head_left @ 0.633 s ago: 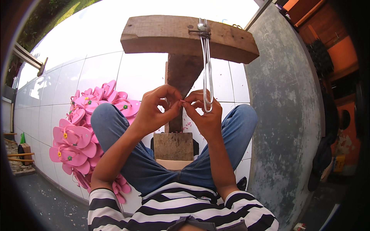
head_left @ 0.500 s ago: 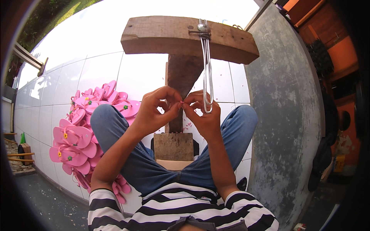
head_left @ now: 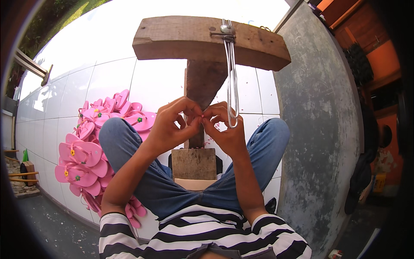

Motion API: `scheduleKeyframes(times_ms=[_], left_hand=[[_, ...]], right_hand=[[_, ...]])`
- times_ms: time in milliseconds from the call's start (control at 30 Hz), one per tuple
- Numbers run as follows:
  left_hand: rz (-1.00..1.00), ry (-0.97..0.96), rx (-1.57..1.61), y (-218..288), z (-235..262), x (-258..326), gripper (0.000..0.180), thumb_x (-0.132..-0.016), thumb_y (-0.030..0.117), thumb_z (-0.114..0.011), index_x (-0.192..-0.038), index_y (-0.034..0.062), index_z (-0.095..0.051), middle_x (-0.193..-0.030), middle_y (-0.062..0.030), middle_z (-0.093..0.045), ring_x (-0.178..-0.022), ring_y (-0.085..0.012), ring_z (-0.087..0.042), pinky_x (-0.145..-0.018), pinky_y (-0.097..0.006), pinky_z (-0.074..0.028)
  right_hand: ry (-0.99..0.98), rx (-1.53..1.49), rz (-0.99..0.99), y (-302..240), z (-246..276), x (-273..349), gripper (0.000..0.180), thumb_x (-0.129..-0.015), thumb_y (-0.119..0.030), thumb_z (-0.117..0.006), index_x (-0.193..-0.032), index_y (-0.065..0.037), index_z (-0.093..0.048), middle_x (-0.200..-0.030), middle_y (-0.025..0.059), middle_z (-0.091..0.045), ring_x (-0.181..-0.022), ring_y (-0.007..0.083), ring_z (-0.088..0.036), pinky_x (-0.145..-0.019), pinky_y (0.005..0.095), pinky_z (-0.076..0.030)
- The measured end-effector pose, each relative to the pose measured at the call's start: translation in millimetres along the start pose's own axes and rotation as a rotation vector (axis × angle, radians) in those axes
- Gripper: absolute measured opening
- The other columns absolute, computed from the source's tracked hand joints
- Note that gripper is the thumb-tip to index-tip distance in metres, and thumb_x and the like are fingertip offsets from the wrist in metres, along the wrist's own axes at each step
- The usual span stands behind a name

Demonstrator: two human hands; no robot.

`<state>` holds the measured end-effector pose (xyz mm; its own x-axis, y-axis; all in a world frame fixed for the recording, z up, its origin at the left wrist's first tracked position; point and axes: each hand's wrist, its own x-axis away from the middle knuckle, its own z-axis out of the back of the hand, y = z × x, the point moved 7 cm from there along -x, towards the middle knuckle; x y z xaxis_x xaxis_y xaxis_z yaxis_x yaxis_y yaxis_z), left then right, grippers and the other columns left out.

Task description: The person inserts a plastic strap into the holes of a flip-flop sole using a wooden jig.

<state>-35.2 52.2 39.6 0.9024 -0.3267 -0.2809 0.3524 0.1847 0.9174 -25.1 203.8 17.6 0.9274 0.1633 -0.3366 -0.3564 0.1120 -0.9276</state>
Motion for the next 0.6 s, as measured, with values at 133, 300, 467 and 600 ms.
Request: scheduleKeyframes(times_ms=[133,300,467,600], left_hand=[[0.002,-0.007,-0.026,0.8,-0.6,-0.1,0.013,-0.081,0.002,-0.069,-0.093,0.0055,-0.064,-0.086,0.0002,-0.064,-0.07,-0.0041,-0.06,-0.052,-0.02,-0.044],[-0.034,-0.015,-0.071,5.9,-1.2,-0.4,0.014,-0.08,0.002,-0.069,-0.092,0.0051,-0.063,-0.085,-0.0003,-0.063,-0.069,-0.0048,-0.06,-0.052,-0.02,-0.045],[-0.034,-0.011,-0.092,4.7,-1.1,-0.2,0.014,-0.08,0.001,-0.07,-0.091,0.005,-0.063,-0.086,-0.0005,-0.063,-0.069,-0.0053,-0.06,-0.051,-0.021,-0.046],[-0.058,-0.011,-0.115,6.5,-0.9,0.0,0.015,-0.079,0.001,-0.07,-0.091,0.0051,-0.063,-0.086,-0.0009,-0.063,-0.068,-0.0059,-0.06,-0.051,-0.022,-0.046]], right_hand=[[-0.001,0.044,0.043,-4.1,0.2,-0.6,0.019,-0.08,0.004,-0.074,-0.098,0.0,-0.069,-0.095,0.0083,-0.065,-0.081,0.0126,-0.066,-0.066,0.0243,-0.055],[-0.006,0.105,0.1,-7.7,0.7,-0.1,0.021,-0.078,0.004,-0.075,-0.098,-0.001,-0.068,-0.094,0.0088,-0.066,-0.079,0.0139,-0.067,-0.065,0.0257,-0.056],[-0.002,0.132,0.11,-8.5,0.1,0.3,0.021,-0.078,0.003,-0.075,-0.098,-0.002,-0.068,-0.094,0.0086,-0.066,-0.079,0.0147,-0.067,-0.065,0.0262,-0.056],[-0.006,0.166,0.123,-8.3,0.4,0.9,0.022,-0.077,0.004,-0.075,-0.097,-0.002,-0.069,-0.094,0.0088,-0.067,-0.078,0.0155,-0.067,-0.066,0.0271,-0.056]])
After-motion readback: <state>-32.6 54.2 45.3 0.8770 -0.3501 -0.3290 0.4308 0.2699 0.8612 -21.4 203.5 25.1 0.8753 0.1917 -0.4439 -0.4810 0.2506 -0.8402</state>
